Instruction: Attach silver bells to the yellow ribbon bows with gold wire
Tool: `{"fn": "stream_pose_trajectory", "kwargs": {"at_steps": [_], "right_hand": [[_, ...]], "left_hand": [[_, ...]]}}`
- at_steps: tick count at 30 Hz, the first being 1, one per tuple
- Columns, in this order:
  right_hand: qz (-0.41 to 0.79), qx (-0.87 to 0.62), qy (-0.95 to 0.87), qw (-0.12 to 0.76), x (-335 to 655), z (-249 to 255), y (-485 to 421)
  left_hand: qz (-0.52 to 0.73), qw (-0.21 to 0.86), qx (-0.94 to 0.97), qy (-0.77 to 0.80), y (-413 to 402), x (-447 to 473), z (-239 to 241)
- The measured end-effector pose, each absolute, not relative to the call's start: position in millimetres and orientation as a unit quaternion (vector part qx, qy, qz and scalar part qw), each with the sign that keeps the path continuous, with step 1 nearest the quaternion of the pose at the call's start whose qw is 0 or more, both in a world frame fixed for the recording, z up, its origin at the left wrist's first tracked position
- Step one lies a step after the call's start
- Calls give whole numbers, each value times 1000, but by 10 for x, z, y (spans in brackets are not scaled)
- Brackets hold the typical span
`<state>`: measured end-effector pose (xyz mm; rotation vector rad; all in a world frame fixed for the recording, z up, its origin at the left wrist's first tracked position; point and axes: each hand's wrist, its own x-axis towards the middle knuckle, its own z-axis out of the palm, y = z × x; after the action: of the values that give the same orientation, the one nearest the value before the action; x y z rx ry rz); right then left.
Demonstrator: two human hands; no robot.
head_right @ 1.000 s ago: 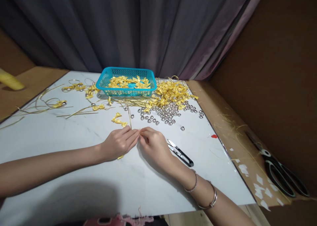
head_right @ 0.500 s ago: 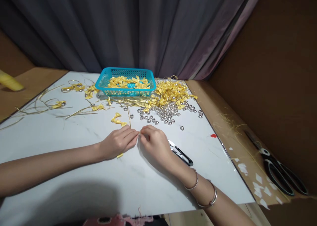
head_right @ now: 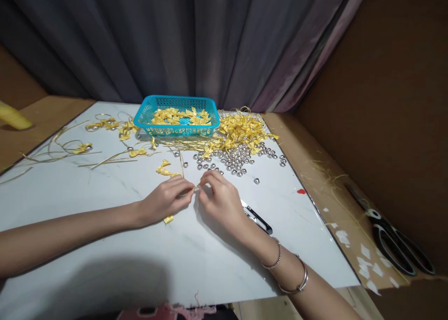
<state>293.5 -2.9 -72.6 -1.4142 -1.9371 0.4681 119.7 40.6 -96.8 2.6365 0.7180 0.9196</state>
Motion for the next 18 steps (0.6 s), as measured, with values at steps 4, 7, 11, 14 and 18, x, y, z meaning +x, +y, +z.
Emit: {"fn": "stream_pose_trajectory", "kwargs": {"at_steps": [4,7,11,14,18], "right_hand": [[136,-539,-771,311,2906,-722,-85],[118,-546,-776,293,2888,-738,-98],[94,-559,-774,283,2884,-766,-88],[79,-563,-774,277,2886,-772,-84],[70,-563,-782,259,2876,-768,-90]], "left_hand": [[325,178,888,273,404,1210,-944],[329,201,880,279,402,1217,-932],[327,214,878,277,401,1216,-930],[328,216,878,272,402,1214,-936],[333,220,877,268,407,1216,-956]]}}
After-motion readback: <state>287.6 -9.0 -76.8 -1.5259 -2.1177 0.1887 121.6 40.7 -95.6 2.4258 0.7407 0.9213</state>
